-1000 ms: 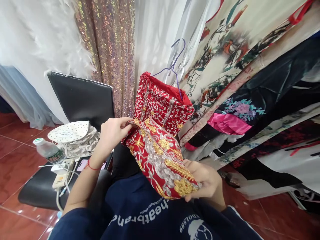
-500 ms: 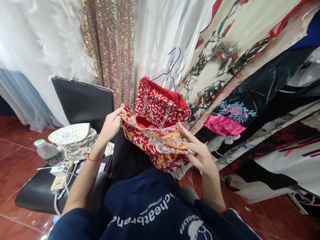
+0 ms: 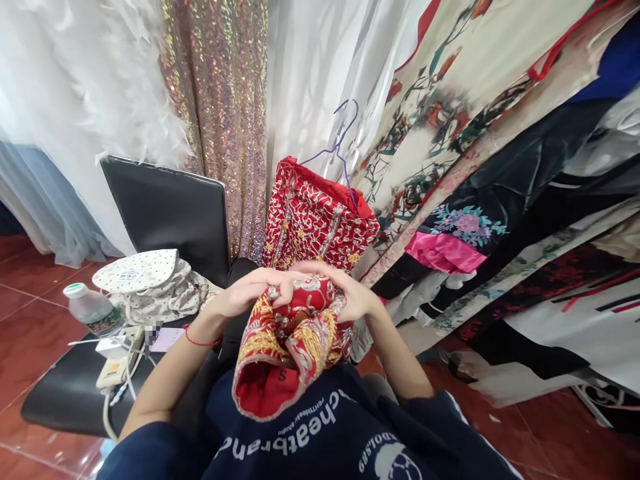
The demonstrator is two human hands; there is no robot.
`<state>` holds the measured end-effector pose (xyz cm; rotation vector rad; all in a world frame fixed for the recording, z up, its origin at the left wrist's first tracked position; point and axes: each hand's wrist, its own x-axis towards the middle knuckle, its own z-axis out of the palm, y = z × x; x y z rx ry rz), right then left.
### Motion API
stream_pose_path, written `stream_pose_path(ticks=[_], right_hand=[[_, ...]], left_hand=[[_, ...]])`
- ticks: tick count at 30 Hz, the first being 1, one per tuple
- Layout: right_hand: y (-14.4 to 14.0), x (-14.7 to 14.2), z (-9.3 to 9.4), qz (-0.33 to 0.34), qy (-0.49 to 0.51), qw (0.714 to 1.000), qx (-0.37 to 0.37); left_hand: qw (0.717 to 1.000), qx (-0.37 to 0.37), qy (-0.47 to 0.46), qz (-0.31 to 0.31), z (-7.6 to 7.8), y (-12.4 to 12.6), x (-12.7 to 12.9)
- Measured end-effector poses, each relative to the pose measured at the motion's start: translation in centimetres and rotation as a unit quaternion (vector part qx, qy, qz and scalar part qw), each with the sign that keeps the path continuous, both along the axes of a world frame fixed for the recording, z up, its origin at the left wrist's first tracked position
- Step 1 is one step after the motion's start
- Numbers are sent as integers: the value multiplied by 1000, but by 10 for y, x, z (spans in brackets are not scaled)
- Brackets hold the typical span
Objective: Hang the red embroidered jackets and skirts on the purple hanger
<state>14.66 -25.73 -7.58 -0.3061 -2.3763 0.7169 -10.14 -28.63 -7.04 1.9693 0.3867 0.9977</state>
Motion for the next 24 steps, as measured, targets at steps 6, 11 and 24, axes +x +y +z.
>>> stream_pose_path(ticks=[6, 11, 24], right_hand=[[6, -1, 0, -184, 43, 982, 21], [31, 4, 4, -297, 168, 939, 36], [170, 14, 24, -335, 299, 893, 34]], left_hand=[[983, -107, -128, 78, -5, 16, -14], [992, -5, -31, 124, -29, 54, -29], [882, -67, 344, 315, -66, 194, -21]])
